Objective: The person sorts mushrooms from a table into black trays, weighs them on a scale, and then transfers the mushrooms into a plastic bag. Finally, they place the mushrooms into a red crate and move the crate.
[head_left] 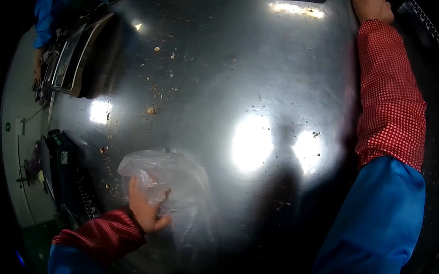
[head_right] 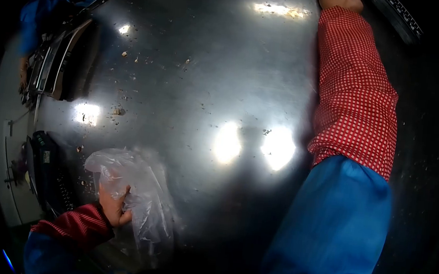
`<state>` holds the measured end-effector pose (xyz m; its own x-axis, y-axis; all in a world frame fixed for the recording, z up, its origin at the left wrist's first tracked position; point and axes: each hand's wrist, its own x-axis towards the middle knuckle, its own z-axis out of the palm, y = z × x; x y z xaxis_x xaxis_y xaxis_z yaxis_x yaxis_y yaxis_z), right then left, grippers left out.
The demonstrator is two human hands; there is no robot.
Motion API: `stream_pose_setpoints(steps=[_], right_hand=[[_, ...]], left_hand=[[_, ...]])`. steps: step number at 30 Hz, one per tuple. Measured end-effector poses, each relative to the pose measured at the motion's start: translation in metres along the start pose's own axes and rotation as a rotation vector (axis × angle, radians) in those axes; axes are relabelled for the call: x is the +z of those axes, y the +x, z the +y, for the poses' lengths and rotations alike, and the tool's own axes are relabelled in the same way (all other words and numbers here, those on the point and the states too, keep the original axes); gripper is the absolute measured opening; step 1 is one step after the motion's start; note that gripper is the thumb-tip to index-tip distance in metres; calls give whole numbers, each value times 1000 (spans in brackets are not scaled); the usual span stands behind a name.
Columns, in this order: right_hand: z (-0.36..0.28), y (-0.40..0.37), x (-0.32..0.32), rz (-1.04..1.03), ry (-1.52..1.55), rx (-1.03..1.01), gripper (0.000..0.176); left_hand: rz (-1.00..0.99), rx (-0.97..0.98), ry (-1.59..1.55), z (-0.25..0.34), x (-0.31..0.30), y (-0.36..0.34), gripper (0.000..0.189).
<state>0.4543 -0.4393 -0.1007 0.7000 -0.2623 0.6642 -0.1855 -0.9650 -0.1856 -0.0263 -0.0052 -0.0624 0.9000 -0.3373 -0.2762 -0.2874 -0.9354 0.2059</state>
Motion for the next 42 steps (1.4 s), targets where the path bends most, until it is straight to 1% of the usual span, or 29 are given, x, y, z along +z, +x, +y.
stream_pose_setpoints(steps=[3, 5, 7, 8, 9, 10, 12, 13, 14, 16, 17, 19, 21, 23, 25, 26, 27, 28, 30, 32, 33, 34, 36, 37, 38, 39, 40, 41, 42], right_hand=[[0, 6, 8, -44, 47, -4, 37], [2, 9, -7, -287, 74, 88, 45], [35, 16, 31, -145, 23, -205, 38], [37, 16, 23, -199, 279, -8, 48], [36, 13, 9, -248, 623, 425, 83], [21, -4, -21, -245, 645, 493, 85], [44, -22, -1, -187, 788, 484, 79], [47, -33, -5, -196, 881, 482, 66], [47, -50, -7, -182, 1166, 504, 55], [41, -88, -44, -185, 1251, 519, 50], [34, -104, -74, -206, 1191, 607, 44], [31, -140, -135, -535, 1212, 627, 39], [4, -187, -206, -644, 1339, 828, 29], [-20, -218, -309, -870, 1217, 809, 22], [1, -273, -368, -753, 1230, 750, 28], [9, -295, -406, -714, 1235, 747, 24], [22, -319, -448, -682, 1232, 747, 20], [35, -342, -485, -657, 1208, 835, 19], [60, -398, -561, -521, 1145, 969, 17], [81, -458, -630, -333, 1077, 1097, 14], [87, -486, -668, -291, 1055, 1138, 14], [89, -520, -699, -183, 958, 1229, 14], [91, -605, -748, -46, 785, 1367, 16], [90, -656, -765, -16, 712, 1419, 18], [80, -712, -773, 87, 598, 1444, 21], [60, -741, -793, 17, 508, 1559, 30], [57, -797, -795, -20, 262, 1568, 39], [55, -854, -797, -60, 17, 1587, 48], [48, -898, -799, -115, -94, 1630, 54]], left_hand=[[-8, 48, 26, -6, 3, -5, 57], [31, 58, 64, -9, 7, -15, 56], [106, 41, 105, -4, 10, -14, 54], [77, 24, 70, -6, 13, -15, 56], [50, 10, 37, -10, 17, -15, 58], [20, -1, 5, -13, 16, -15, 61], [79, 26, 4, -9, 7, -12, 58], [93, 24, 11, -7, 4, -12, 58], [108, 29, 18, -7, 3, -13, 58], [180, 40, 10, -9, 6, -13, 56], [232, 52, -11, -8, 8, -14, 54], [331, 67, -28, -13, 19, -14, 50], [418, 98, -34, -17, 34, -10, 49], [542, 117, -41, -17, 25, -6, 38], [517, 147, -55, -17, 20, -3, 33], [559, 148, -168, -9, 5, -5, 30], [554, 164, -117, -1, -3, -11, 27], [704, 265, -70, -3, 5, -14, 24], [692, 306, -33, -16, 31, -13, 21], [670, 339, -101, -13, 30, -15, 18], [620, 312, -142, -3, 14, -30, 16], [578, 283, -174, 8, 0, -42, 16], [701, 382, -452, 10, 10, -48, 14], [642, 359, -578, 16, 9, -59, 15], [583, 316, -695, 15, 4, -80, 15], [528, 254, -804, 12, -2, -96, 16], [452, 241, -948, 11, -4, -114, 18], [359, 228, -953, 5, -4, -135, 19], [274, 205, -957, -4, -6, -153, 19]])
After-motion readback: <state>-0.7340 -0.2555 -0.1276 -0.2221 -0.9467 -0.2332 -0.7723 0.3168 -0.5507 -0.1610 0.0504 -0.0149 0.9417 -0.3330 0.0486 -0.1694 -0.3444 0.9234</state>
